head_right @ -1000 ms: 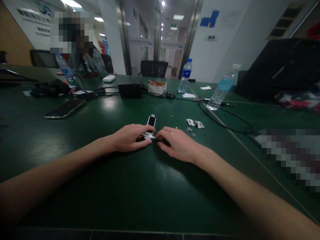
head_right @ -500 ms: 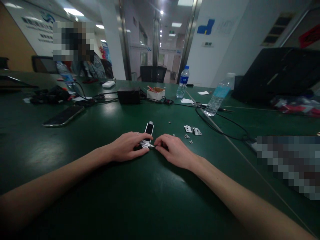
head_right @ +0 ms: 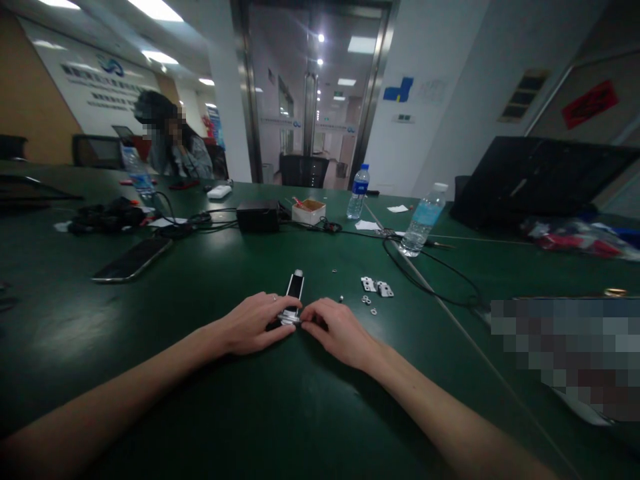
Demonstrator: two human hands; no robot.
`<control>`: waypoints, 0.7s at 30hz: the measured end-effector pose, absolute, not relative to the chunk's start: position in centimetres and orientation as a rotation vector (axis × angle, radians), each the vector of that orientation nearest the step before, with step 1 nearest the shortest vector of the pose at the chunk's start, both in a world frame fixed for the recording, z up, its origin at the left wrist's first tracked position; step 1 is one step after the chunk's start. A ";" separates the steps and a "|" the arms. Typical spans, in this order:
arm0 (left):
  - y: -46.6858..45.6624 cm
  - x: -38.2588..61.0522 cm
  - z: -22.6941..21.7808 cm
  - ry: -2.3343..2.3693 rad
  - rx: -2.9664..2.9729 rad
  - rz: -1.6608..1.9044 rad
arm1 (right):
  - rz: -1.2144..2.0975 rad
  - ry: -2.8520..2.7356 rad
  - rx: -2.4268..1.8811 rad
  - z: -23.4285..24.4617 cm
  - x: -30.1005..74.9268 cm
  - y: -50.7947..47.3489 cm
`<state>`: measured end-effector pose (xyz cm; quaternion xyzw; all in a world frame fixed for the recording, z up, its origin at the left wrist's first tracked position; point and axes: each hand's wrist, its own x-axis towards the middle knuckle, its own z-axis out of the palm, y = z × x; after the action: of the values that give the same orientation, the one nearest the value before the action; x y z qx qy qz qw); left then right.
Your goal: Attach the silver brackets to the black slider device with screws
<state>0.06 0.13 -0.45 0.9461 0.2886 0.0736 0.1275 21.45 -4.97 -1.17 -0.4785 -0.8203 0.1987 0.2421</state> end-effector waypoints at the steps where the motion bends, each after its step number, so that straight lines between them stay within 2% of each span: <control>1: 0.1 0.0 -0.4 0.844 2.746 0.209 | 0.543 -2.243 -1.308 -1.1 21.4 -5.0; 10: 0.0 0.0 0.0 0.820 2.777 0.189 | 0.529 -2.162 -1.294 -1.5 20.8 -4.7; 14: -0.1 0.0 0.0 0.832 2.804 0.164 | 0.324 -2.274 -1.325 -0.3 22.1 -4.2; 19: 0.0 -0.1 -0.2 0.859 2.792 0.186 | -0.155 -2.379 -1.750 2.4 27.2 -3.2; 21: 0.0 -0.1 -0.3 0.860 2.789 0.192 | -0.158 -2.321 -2.013 3.1 29.4 -3.0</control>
<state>-0.10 0.02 -0.26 0.9479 0.2924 0.0652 0.1080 29.45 -2.97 3.08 -0.6540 -0.7540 -0.0512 0.0325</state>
